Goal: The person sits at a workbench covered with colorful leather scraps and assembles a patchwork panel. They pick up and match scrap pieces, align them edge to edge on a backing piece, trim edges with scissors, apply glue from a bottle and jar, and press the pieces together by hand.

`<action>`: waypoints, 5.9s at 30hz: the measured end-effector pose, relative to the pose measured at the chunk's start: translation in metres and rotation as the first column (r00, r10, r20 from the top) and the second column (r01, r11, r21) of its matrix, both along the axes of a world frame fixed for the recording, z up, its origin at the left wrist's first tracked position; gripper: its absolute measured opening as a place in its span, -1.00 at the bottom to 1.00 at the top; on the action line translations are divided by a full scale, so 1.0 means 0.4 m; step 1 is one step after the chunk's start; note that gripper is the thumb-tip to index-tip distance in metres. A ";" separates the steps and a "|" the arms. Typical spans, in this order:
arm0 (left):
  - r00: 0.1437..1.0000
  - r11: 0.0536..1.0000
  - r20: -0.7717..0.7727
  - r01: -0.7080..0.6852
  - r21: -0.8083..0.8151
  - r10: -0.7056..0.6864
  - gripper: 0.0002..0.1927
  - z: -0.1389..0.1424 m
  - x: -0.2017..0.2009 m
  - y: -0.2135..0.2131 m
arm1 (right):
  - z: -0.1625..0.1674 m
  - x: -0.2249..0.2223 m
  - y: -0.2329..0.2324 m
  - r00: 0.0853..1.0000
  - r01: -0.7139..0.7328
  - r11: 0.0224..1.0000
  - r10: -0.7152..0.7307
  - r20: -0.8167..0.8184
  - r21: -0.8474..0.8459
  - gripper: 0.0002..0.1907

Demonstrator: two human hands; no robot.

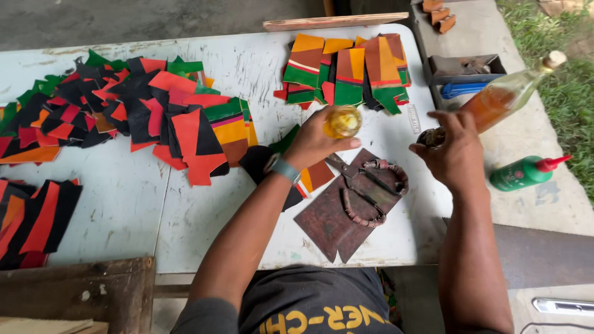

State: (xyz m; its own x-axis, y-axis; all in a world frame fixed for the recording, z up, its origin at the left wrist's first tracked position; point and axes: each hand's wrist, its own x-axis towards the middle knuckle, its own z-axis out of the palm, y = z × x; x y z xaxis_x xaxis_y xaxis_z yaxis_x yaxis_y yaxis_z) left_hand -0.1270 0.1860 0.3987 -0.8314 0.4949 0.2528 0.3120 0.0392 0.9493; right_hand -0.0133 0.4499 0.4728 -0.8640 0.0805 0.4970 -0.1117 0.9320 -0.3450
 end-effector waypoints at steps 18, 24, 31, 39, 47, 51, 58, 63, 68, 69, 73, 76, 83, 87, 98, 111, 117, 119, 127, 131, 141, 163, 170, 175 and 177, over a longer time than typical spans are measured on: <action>0.947 0.647 -0.185 0.030 -0.762 -0.262 0.32 0.096 0.090 -0.192 | -0.045 0.051 -0.066 0.997 -0.016 0.976 0.033 0.075 -0.219 -0.37; 0.926 0.761 -0.340 -0.102 -0.641 -0.162 -0.11 0.083 0.047 -0.104 | -0.011 -0.027 -0.227 0.973 -0.152 0.963 0.185 -0.138 0.221 -0.14; 0.940 0.861 -0.309 -0.034 -0.507 -0.145 0.12 0.094 0.045 -0.074 | -0.056 -0.133 -0.201 0.911 -0.185 0.941 0.272 0.310 -0.284 -0.22; 0.880 0.617 -0.416 -0.200 -0.761 -0.228 -0.42 0.124 0.092 -0.178 | -0.033 -0.058 -0.169 0.967 -0.230 0.899 0.255 0.018 -0.374 -0.16; 0.989 0.990 -0.063 -0.136 -0.030 0.134 -0.76 0.191 0.127 -0.339 | -0.003 0.030 -0.274 0.801 -0.450 0.566 0.597 -0.032 -0.691 -0.18; 0.984 0.968 0.117 -0.158 0.196 0.137 -0.75 0.206 0.173 -0.339 | -0.014 0.015 -0.313 0.762 -0.208 0.249 0.648 0.004 -0.946 -0.55; 0.860 0.958 -0.510 -0.154 -0.243 0.009 -0.52 0.251 0.230 -0.335 | -0.083 0.039 -0.306 0.633 -0.113 0.142 0.773 0.039 -0.983 -0.61; 0.933 0.932 0.216 0.326 -0.159 -0.289 -0.79 0.213 0.151 -0.291 | -0.124 0.030 -0.295 0.624 -0.030 -0.084 0.777 -0.084 -0.996 -0.64; 0.889 0.925 0.277 0.380 0.000 -0.365 -0.80 0.146 0.145 -0.300 | -0.122 0.031 -0.296 0.636 0.005 -0.108 0.767 -0.080 -0.994 -0.63; 0.885 0.923 0.277 0.383 0.026 -0.375 -0.80 0.138 0.149 -0.303 | -0.115 0.035 -0.304 0.641 0.020 -0.102 0.765 -0.066 -0.995 -0.61; 0.897 0.948 0.322 0.319 0.004 -0.303 -0.83 0.131 0.162 -0.305 | -0.068 0.066 -0.348 0.848 -0.337 0.556 0.529 0.011 -0.760 -0.56; 0.936 0.957 0.243 0.280 -0.069 -0.256 -0.83 0.139 0.181 -0.302 | -0.028 0.090 -0.373 0.875 -0.369 0.714 0.482 0.036 -0.595 -0.77; 0.976 0.961 0.125 0.197 -0.193 -0.175 -0.83 0.179 0.223 -0.305 | 0.015 0.093 -0.402 0.798 -0.276 0.664 0.561 0.219 -0.695 -0.87; 0.994 0.954 0.081 0.092 -0.286 -0.071 -0.83 0.185 0.232 -0.297 | 0.009 0.090 -0.410 0.811 -0.204 0.703 0.511 0.285 -0.681 -0.89; 0.999 0.973 0.010 0.043 -0.226 -0.042 -0.80 0.171 0.242 -0.282 | -0.038 0.079 -0.430 0.875 -0.286 0.678 0.474 0.105 -0.678 -0.96; 0.944 0.979 0.265 0.175 0.107 -0.198 -0.85 0.124 0.233 -0.367 | -0.054 0.018 -0.054 0.996 -0.067 0.810 0.022 -0.084 -0.583 -0.68; 0.951 0.992 0.285 0.108 0.062 -0.121 -0.83 0.118 0.238 -0.383 | 0.059 -0.014 -0.052 0.994 0.092 0.994 -0.095 -0.059 -0.054 -0.24; 0.940 0.990 0.313 0.121 0.078 -0.139 -0.84 0.120 0.246 -0.393 | 0.082 -0.028 -0.077 0.981 -0.153 0.987 0.157 -0.112 0.046 -0.32; 0.925 0.990 0.357 0.100 0.099 -0.129 -0.84 0.115 0.267 -0.426 | 0.042 -0.149 -0.239 0.890 -0.347 0.898 0.223 0.398 0.272 -0.40; 0.930 0.985 0.330 0.126 0.118 -0.159 -0.84 0.110 0.263 -0.432 | 0.016 -0.188 -0.253 0.858 -0.340 0.889 0.159 0.488 0.308 -0.35; 0.919 0.986 0.361 0.131 0.106 -0.161 -0.81 0.101 0.264 -0.407 | 0.005 -0.211 -0.259 0.824 -0.352 0.892 0.151 0.546 0.285 -0.37; 0.926 0.920 0.295 0.114 0.375 -0.235 -0.88 0.134 0.263 -0.352 | 0.059 0.074 -0.356 0.665 -0.381 0.386 0.745 0.041 -0.840 -0.25; 0.976 0.896 0.195 -0.003 0.443 -0.093 -0.87 0.186 0.273 -0.320 | 0.037 0.093 -0.416 0.641 -0.084 -0.228 0.733 -0.228 -0.970 -0.35; 0.990 0.897 0.124 0.006 0.443 -0.068 -0.90 0.212 0.284 -0.315 | 0.024 0.104 -0.432 0.639 -0.036 -0.251 0.738 -0.216 -0.967 -0.37; 0.988 0.901 0.124 0.026 0.433 -0.088 -0.91 0.216 0.285 -0.314 | 0.027 0.112 -0.438 0.649 -0.037 -0.249 0.730 -0.213 -0.968 -0.35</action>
